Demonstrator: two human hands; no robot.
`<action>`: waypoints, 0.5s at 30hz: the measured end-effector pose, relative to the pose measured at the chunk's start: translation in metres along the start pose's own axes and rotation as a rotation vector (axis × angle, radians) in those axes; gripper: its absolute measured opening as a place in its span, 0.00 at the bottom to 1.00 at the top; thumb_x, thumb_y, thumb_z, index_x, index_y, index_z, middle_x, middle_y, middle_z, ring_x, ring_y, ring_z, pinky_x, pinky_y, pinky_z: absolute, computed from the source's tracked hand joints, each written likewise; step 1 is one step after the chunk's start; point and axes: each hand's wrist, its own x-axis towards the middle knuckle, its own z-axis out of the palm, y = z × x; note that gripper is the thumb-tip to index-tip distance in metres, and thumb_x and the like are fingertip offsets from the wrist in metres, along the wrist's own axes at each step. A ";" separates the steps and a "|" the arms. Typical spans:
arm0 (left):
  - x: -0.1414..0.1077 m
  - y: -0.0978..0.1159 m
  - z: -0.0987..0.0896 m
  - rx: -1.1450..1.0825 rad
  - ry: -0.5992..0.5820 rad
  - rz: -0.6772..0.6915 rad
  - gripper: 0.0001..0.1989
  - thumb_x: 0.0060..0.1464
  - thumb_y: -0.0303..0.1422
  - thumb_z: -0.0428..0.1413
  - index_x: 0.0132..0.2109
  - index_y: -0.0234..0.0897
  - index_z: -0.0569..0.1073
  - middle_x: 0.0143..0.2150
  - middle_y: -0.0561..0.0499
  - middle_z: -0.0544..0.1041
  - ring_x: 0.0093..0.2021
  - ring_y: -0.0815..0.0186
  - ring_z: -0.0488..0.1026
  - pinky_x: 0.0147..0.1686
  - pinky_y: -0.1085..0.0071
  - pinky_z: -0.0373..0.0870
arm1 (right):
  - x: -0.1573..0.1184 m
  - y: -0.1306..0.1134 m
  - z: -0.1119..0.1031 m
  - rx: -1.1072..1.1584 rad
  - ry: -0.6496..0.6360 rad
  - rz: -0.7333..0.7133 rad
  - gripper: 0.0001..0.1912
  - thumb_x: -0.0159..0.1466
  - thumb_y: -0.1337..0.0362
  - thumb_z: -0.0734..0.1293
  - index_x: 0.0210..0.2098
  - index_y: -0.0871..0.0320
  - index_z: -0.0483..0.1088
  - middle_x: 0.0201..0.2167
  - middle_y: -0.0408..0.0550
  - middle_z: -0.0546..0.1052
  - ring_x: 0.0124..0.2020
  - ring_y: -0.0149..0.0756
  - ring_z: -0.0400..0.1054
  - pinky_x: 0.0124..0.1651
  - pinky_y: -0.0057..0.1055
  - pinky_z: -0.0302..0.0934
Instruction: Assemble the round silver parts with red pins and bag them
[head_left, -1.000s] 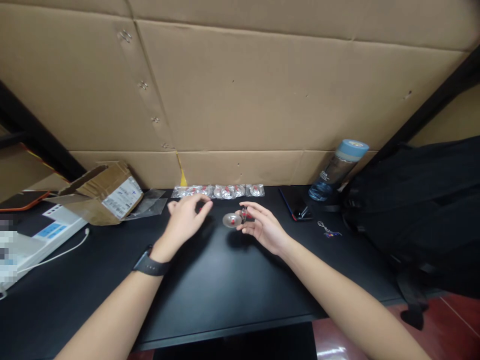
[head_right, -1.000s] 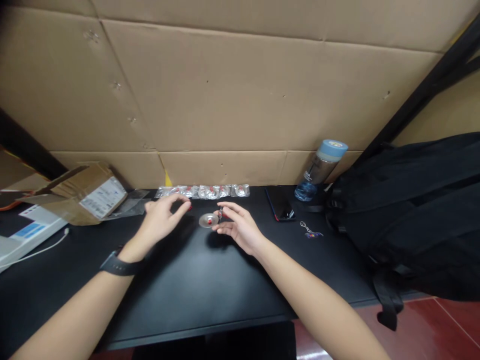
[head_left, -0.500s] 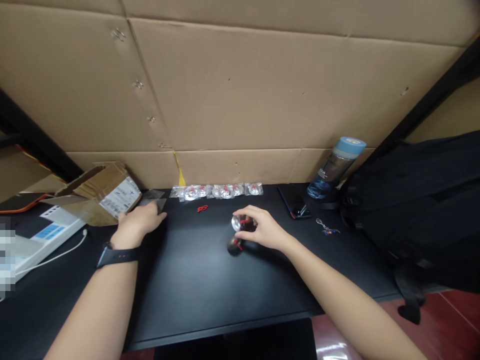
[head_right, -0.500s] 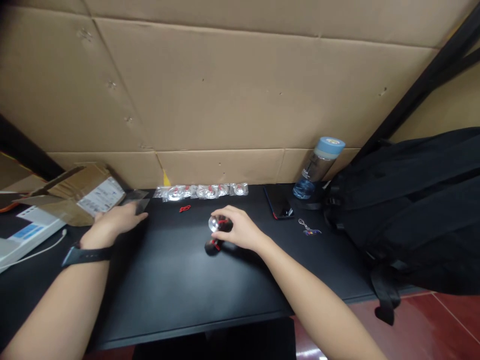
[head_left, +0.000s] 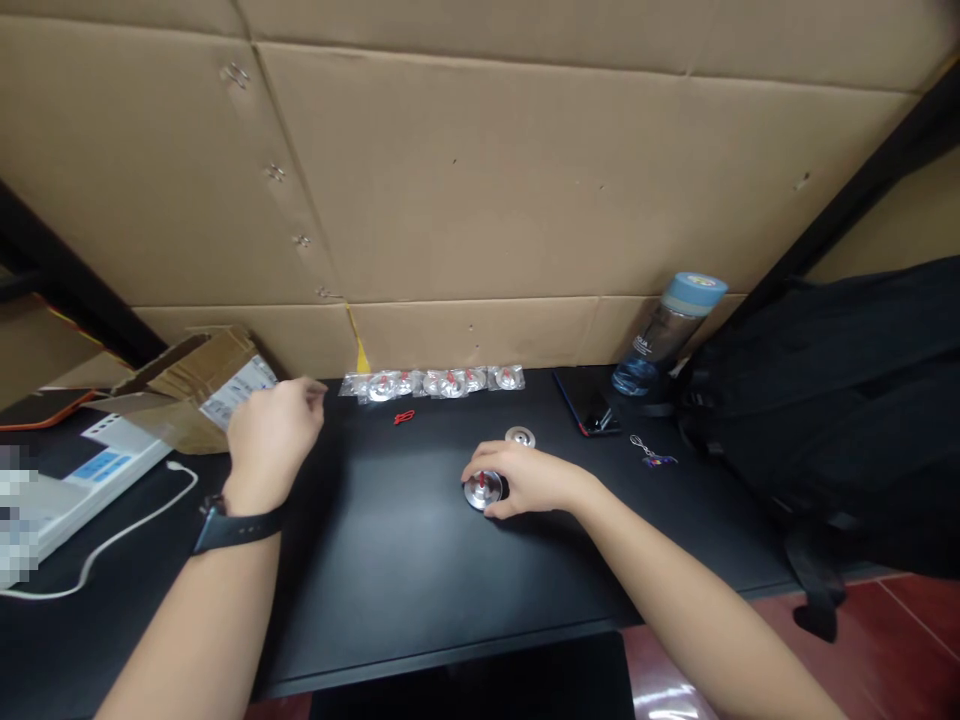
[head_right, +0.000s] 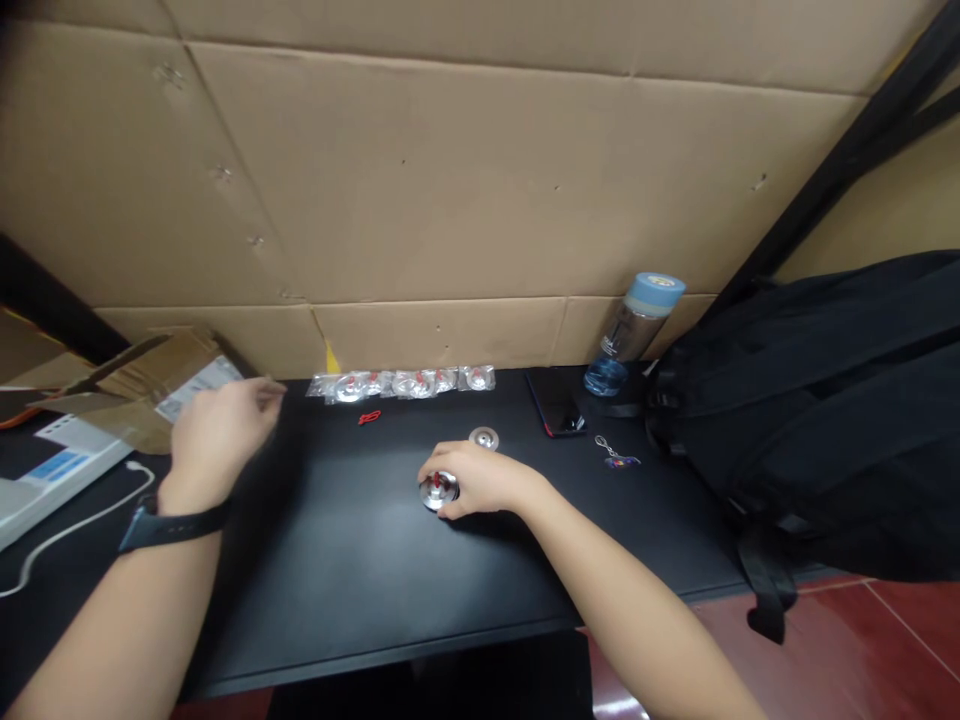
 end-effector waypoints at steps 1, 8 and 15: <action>-0.004 0.013 -0.003 0.003 0.063 0.037 0.17 0.63 0.37 0.49 0.50 0.38 0.79 0.45 0.41 0.83 0.45 0.45 0.78 0.46 0.56 0.68 | 0.000 -0.002 -0.001 -0.018 0.012 0.010 0.23 0.52 0.69 0.77 0.48 0.55 0.77 0.45 0.50 0.77 0.44 0.41 0.73 0.49 0.33 0.65; -0.037 0.079 0.026 -0.260 -0.009 0.510 0.10 0.63 0.33 0.54 0.47 0.45 0.79 0.44 0.47 0.83 0.45 0.53 0.77 0.51 0.58 0.61 | -0.011 -0.006 -0.009 -0.265 0.121 0.092 0.21 0.50 0.73 0.73 0.43 0.50 0.77 0.39 0.46 0.80 0.40 0.42 0.73 0.43 0.32 0.61; -0.058 0.104 0.040 -0.443 -0.225 0.842 0.10 0.66 0.37 0.53 0.45 0.46 0.79 0.45 0.47 0.82 0.51 0.55 0.73 0.53 0.59 0.54 | -0.021 0.009 -0.023 -0.276 0.187 0.222 0.25 0.49 0.73 0.72 0.46 0.50 0.76 0.39 0.46 0.81 0.39 0.43 0.74 0.39 0.30 0.61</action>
